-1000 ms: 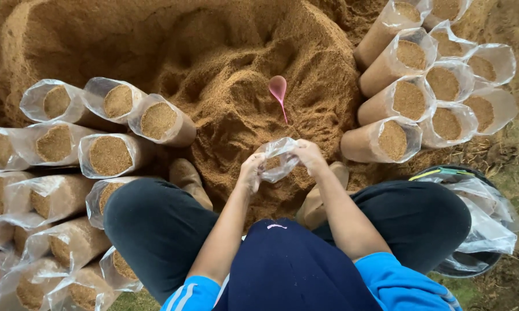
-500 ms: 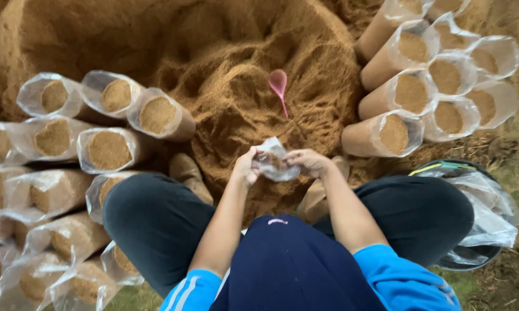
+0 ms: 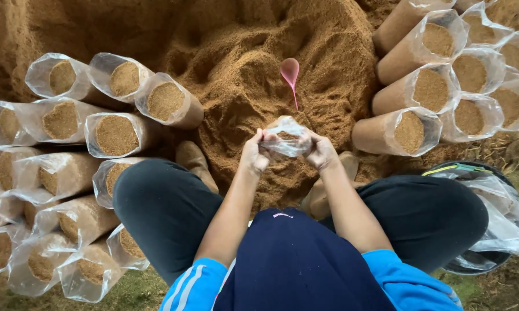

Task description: Filling plastic bags with substrate using a hand scoop from a large pile on the ground.

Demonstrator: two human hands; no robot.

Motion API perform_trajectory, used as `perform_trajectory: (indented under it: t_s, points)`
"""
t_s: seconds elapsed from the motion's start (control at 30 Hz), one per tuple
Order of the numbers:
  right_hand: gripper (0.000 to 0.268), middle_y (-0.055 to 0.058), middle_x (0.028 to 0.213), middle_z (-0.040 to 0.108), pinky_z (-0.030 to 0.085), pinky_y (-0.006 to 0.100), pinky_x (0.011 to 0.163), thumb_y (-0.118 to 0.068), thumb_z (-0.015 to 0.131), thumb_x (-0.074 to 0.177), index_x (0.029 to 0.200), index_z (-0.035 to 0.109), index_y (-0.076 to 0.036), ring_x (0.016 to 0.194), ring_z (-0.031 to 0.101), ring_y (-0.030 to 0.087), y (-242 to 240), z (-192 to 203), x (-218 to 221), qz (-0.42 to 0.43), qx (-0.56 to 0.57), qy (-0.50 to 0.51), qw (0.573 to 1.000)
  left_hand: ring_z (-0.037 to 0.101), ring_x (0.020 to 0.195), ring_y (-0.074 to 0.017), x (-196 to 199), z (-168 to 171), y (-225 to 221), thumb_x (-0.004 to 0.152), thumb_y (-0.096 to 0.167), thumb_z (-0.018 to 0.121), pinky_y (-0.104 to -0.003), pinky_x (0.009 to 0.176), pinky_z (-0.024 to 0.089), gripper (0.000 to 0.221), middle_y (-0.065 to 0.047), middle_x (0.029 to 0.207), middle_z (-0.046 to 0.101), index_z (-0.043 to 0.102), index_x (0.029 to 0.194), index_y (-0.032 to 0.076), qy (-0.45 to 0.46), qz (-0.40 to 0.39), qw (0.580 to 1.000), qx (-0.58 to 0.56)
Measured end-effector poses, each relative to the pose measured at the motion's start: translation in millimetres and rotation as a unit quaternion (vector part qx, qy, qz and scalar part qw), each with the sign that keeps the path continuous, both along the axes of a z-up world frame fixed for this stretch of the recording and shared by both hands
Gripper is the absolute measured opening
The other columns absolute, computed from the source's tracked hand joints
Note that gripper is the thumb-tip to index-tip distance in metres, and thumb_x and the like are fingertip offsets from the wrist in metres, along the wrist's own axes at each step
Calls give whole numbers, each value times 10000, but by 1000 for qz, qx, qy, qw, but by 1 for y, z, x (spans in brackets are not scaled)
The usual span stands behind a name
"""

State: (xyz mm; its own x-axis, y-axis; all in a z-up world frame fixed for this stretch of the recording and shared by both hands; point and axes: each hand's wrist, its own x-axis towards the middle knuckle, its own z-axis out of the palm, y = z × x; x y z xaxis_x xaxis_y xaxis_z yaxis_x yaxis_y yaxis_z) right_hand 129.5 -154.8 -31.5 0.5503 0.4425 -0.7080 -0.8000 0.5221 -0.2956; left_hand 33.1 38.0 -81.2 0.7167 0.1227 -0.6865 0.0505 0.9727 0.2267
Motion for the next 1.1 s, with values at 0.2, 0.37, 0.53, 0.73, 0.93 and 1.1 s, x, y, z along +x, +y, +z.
perform_trajectory:
  t_s: [0.2,0.37,0.53,0.73,0.93,1.1]
  points:
    - [166,127,998,773,633,476,815,-144,729,938,1067,764,-45,883,773,268,13,30,-7,7,33,15,999,546,476,-79,-7,177,-19,994,358,660,-207,518,526,347,70,582,502,579,739,137,-25,43,998,-41]
    - [122,86,966,750,639,404,848,-133,680,969,1045,729,-51,882,760,266,14,25,13,-19,72,-8,997,717,826,-232,-9,109,-27,938,319,677,-421,823,630,226,-79,854,690,642,945,96,-47,-72,995,42]
    - [144,54,962,764,642,398,809,-220,710,955,1034,757,-110,859,756,243,11,71,-3,7,54,7,999,730,709,-208,0,41,-4,968,481,672,-380,739,616,370,-48,690,694,664,792,156,-35,-60,998,-4]
    - [223,67,955,748,661,414,665,-195,765,897,1114,743,-146,790,726,190,-1,0,3,99,-67,-67,990,737,803,-235,-2,93,-2,1003,439,632,-419,791,601,308,-46,760,711,685,883,160,-81,-10,996,-36]
    - [214,67,866,745,673,412,616,-296,684,982,1048,737,-99,705,737,185,27,51,-5,96,18,-61,993,704,620,-149,-12,142,5,940,397,738,-269,615,597,279,-8,701,718,678,838,144,-43,28,999,-10]
    - [270,-14,535,599,561,239,516,-237,623,1005,789,661,-80,447,632,103,30,117,-16,29,129,7,991,703,721,-161,-12,91,8,993,464,643,-324,679,583,299,43,735,634,675,940,171,-66,-15,998,-14]
